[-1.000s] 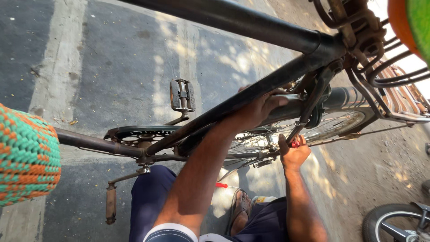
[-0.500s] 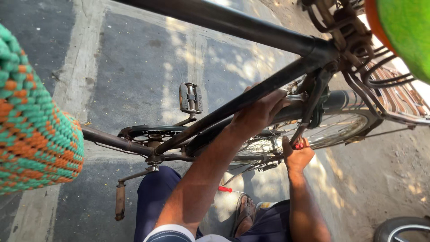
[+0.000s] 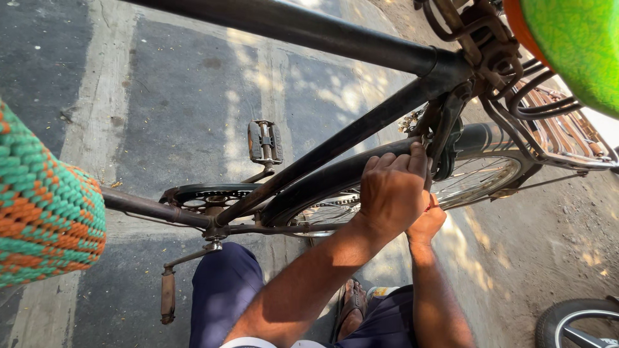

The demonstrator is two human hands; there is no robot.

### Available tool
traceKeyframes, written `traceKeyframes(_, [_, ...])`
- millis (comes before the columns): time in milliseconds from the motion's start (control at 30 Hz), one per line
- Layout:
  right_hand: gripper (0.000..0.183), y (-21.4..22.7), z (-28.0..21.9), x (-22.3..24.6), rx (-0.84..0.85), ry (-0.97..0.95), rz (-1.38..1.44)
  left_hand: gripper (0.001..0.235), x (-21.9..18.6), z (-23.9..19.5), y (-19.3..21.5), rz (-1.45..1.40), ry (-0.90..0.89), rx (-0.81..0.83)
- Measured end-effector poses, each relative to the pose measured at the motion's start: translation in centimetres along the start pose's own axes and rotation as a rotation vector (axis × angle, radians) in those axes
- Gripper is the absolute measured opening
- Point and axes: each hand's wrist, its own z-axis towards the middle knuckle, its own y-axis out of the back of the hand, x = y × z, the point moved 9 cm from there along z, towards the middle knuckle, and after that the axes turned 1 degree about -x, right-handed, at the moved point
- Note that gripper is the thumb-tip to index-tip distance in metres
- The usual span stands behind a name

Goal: The person is repairing a bicycle by adjusting the rear brake and wheel components. They use a screwdriver to tighten bolts and manipulate the brake cable and wheel assembly.

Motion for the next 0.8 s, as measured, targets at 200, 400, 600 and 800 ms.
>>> traceKeyframes(200, [0.042,0.0,0.5,0.3,-0.003,-0.140,-0.036,0.037,1.2,1.0,3.8,-0.049,-0.061,-0.159])
traceKeyframes(400, [0.045,0.0,0.6,0.3,0.019,-0.134,-0.010,0.034,2.6,1.1,1.3,-0.157,-0.067,-0.016])
traceKeyframes(600, [0.043,-0.2,0.0,-1.4,0.135,-0.258,0.015,0.035,3.0,0.7,1.2,-0.155,-0.089,-0.033])
traceKeyframes(800, [0.035,4.6,-3.5,-2.6,0.373,-0.321,-0.050,0.024,3.2,1.2,1.4,-0.216,-0.106,-0.039])
